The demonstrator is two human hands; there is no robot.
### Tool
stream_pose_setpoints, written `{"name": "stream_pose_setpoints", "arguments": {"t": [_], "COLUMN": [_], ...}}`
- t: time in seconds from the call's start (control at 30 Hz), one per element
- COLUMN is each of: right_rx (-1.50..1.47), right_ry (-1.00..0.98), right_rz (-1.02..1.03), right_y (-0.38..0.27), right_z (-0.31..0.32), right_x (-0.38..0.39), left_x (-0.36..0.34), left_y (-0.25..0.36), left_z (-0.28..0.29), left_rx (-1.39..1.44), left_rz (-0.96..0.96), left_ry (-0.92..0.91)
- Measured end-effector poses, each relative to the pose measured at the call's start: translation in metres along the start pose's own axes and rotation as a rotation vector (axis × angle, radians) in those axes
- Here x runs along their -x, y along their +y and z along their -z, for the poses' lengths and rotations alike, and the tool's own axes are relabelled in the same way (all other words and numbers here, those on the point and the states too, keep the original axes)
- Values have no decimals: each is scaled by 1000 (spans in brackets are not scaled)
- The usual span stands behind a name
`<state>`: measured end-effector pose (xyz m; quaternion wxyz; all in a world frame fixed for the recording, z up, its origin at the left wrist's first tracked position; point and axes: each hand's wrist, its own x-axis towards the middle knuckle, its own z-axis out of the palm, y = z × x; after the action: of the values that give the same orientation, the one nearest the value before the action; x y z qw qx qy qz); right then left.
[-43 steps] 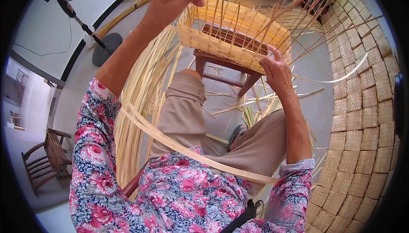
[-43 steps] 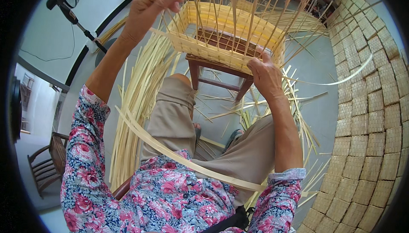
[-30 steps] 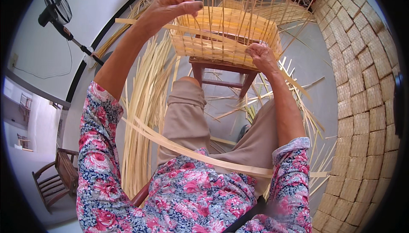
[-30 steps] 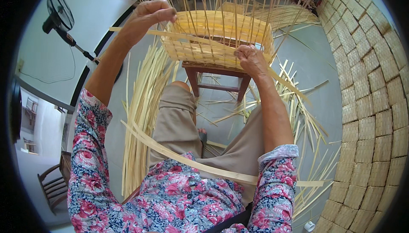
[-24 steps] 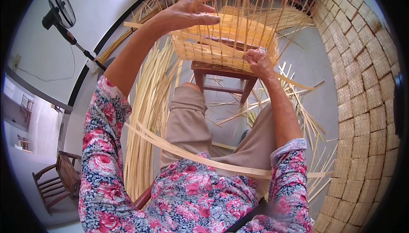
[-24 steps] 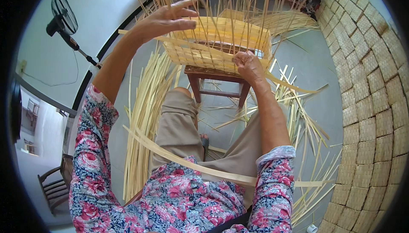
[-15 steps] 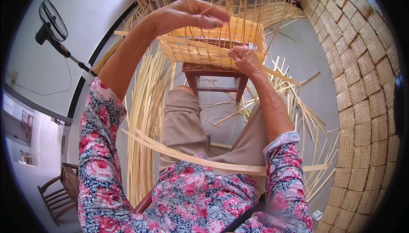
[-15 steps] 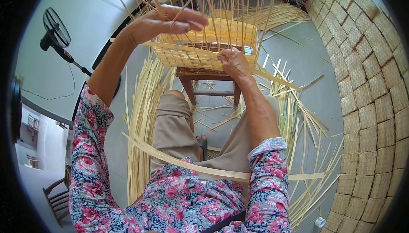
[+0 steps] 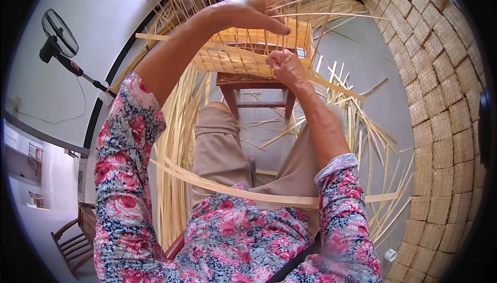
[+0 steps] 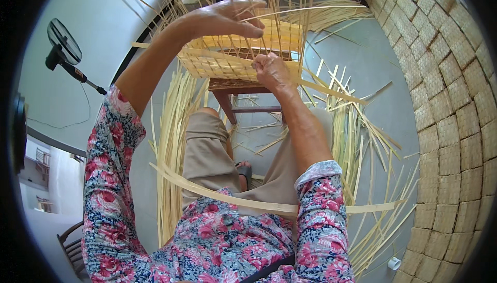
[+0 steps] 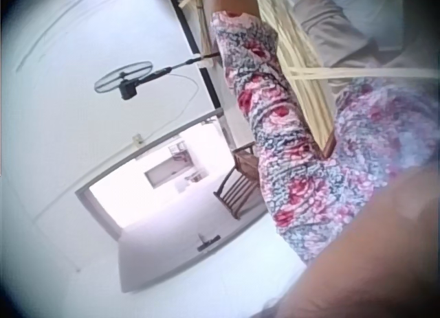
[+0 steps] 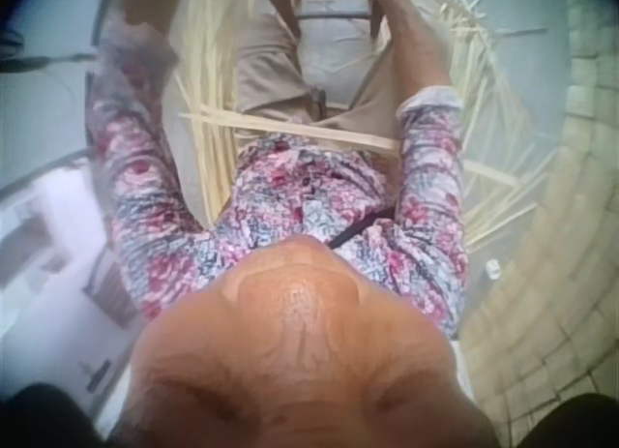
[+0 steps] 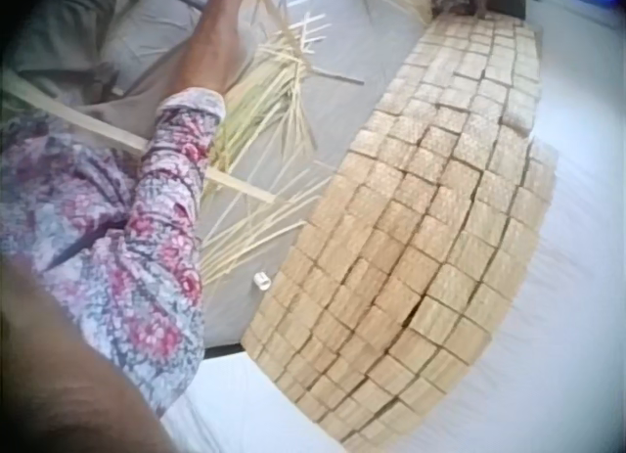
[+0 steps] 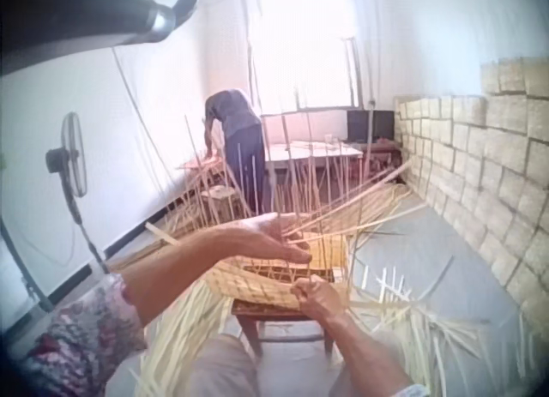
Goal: The person weaves a basket by hand, interlacing thin bamboo strips through a pre-formed frame. They repeatedly pull and adjust the strips to tighten the weave and maintain the basket's shape.
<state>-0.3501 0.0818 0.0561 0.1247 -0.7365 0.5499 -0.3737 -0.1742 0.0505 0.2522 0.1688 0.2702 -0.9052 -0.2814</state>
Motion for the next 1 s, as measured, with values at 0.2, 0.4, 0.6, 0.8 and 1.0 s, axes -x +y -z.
{"name": "stream_pose_setpoints", "arguments": {"t": [0.2, 0.4, 0.6, 0.8, 1.0], "right_rx": [22, 178, 107, -6, -86], "right_ry": [18, 70, -68, -35, 7], "right_rz": [79, 201, -109, -252, -445], "right_y": [-11, -33, -37, -17, 1], "right_z": [14, 96, 212, 253, 288], "right_x": [1, 69, 149, 211, 270], "left_x": [-23, -16, -7, 5, 0], "left_y": [18, 1, -6, 15, -13], "left_z": [-6, -13, -4, -1, -13], "left_rx": [27, -406, -283, -144, -17], "left_rz": [118, -45, -17, 221, 56], "left_ry": [-144, -44, 183, 188, 49]}}
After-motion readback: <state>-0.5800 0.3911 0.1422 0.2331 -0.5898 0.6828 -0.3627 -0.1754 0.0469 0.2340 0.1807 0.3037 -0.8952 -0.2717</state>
